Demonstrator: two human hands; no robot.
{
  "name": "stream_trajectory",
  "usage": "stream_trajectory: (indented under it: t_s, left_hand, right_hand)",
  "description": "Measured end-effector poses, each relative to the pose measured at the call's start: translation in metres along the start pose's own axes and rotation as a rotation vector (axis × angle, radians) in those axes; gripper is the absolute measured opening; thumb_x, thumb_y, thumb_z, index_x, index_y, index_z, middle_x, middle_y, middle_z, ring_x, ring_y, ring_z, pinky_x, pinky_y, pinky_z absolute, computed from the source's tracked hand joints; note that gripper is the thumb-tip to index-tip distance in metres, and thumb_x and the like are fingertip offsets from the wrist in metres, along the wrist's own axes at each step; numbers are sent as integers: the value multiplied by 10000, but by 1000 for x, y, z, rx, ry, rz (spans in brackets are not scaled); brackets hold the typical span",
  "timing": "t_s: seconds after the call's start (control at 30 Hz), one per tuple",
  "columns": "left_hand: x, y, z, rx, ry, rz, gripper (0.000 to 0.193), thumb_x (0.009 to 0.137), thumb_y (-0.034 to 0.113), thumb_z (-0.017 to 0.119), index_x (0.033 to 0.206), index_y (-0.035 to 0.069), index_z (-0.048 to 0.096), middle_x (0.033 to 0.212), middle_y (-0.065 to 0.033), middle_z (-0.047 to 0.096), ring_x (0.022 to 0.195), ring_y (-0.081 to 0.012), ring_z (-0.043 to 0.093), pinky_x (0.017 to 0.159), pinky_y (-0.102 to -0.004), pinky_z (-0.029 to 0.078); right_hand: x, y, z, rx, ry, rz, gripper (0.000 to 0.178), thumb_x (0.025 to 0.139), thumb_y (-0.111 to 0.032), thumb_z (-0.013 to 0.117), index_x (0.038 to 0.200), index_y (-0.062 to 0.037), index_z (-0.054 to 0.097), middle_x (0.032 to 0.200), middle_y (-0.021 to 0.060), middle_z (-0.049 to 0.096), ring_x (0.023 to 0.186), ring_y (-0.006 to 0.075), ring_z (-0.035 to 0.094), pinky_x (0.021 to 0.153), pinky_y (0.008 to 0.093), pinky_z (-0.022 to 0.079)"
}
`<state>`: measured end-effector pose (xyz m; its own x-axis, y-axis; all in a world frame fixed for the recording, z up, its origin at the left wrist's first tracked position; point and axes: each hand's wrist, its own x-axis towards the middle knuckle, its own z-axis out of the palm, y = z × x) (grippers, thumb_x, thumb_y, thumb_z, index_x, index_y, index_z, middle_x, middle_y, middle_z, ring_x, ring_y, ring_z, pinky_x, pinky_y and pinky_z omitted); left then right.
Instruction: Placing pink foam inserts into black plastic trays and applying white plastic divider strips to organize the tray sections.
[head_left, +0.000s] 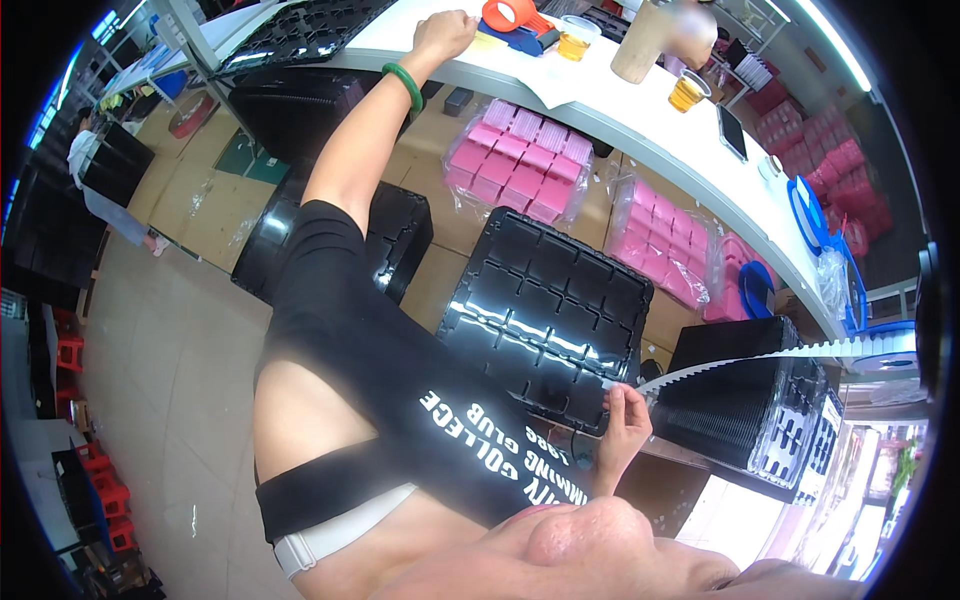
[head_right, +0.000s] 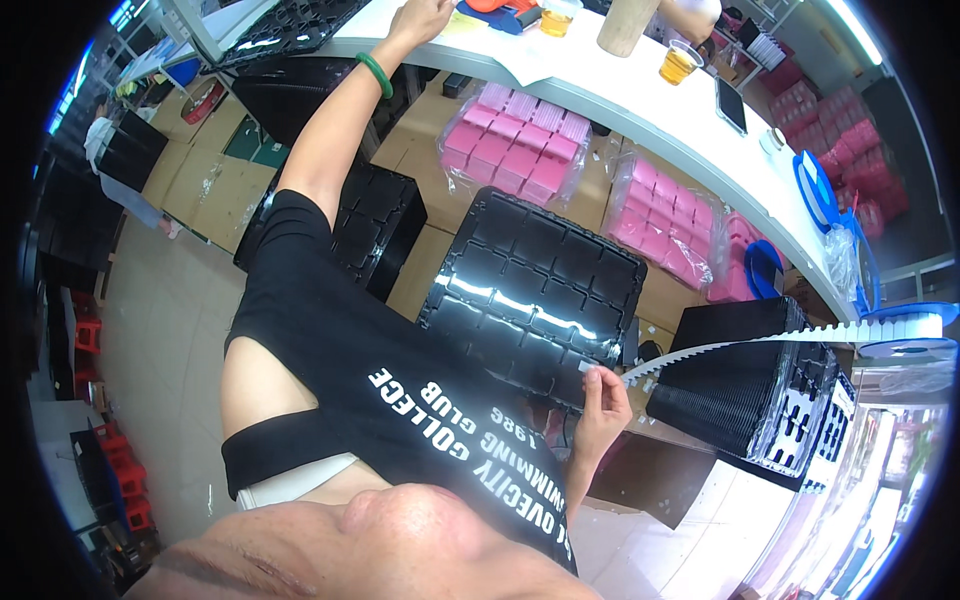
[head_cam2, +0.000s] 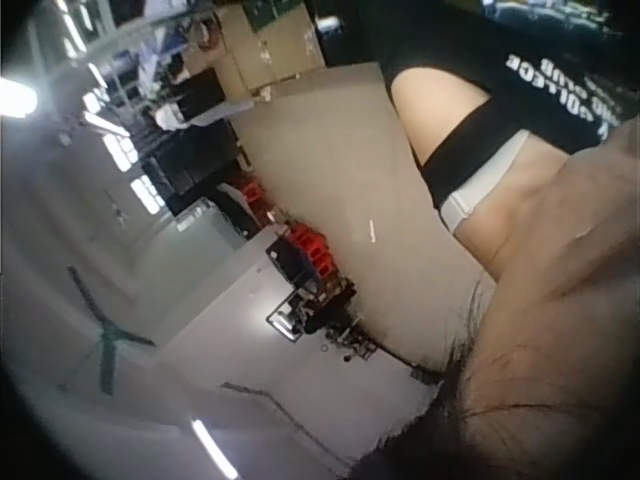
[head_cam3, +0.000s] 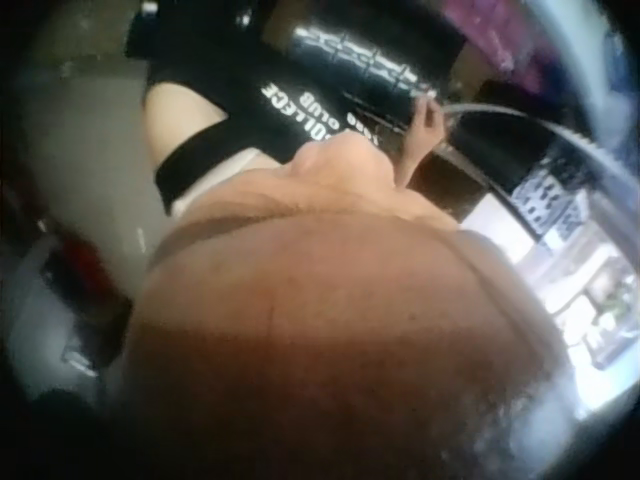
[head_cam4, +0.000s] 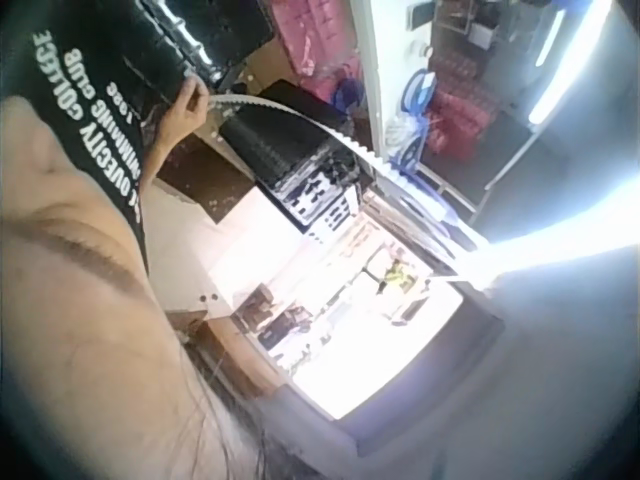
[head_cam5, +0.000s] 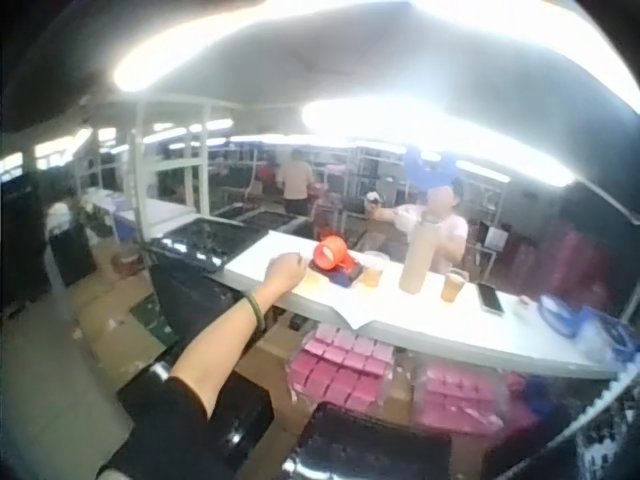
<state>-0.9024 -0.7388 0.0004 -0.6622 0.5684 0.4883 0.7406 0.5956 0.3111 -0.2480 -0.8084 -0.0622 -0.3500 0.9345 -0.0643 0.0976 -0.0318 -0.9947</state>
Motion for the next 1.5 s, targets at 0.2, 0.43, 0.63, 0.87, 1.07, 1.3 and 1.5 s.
stream_trajectory:
  t_s: [0.2,0.43,0.63,0.87,1.07,1.3,1.5]
  left_hand:
    - [31,52,-22,37,-96,-236,405,851,443,674,1021,86,763,1043,-145,737,1019,-311,690,950,-487,450]
    - [65,92,-55,-91,35,-358,379,765,391,738,998,93,763,1033,-146,738,1019,-295,695,915,-439,479]
    - [35,82,-82,-100,43,-381,311,727,433,746,872,164,800,928,-113,756,934,-288,719,838,-399,529]
    - [-59,105,-112,-305,272,-44,415,829,476,693,990,102,776,928,-83,740,849,-314,690,864,-430,485]
    - [-269,266,-207,-974,-476,241,302,845,332,764,982,64,740,929,-74,707,805,-181,622,721,-316,475]
    - [-374,306,-205,-1128,-515,-32,221,869,243,747,864,28,695,802,-45,653,754,-160,583,733,-312,434]
    - [-420,326,-214,-1166,-351,-283,128,893,117,715,867,-5,685,828,-38,656,773,-117,572,709,-263,440]
  right_hand:
    - [-9,-32,-14,0,8,19,121,950,-91,668,986,23,687,850,21,664,771,73,589,715,203,462]
    - [-14,-61,-15,21,-39,56,96,937,-81,685,979,6,692,864,4,663,786,61,587,725,194,461]
    - [-10,-71,-10,55,-68,100,88,936,-71,683,979,5,691,882,3,663,795,59,590,741,190,465]
    - [14,-90,-27,34,-162,13,105,942,-76,677,993,13,695,881,-1,656,785,54,581,724,189,460]
    - [43,-149,-22,105,-381,20,160,959,-132,664,1026,9,698,908,10,671,809,62,586,748,198,465]
    - [43,-144,-23,77,-556,32,140,938,-94,684,1021,17,702,946,21,692,889,74,623,815,213,486]
    - [40,-134,-31,96,-665,146,103,909,-69,709,978,8,717,916,15,698,855,67,626,789,209,493]
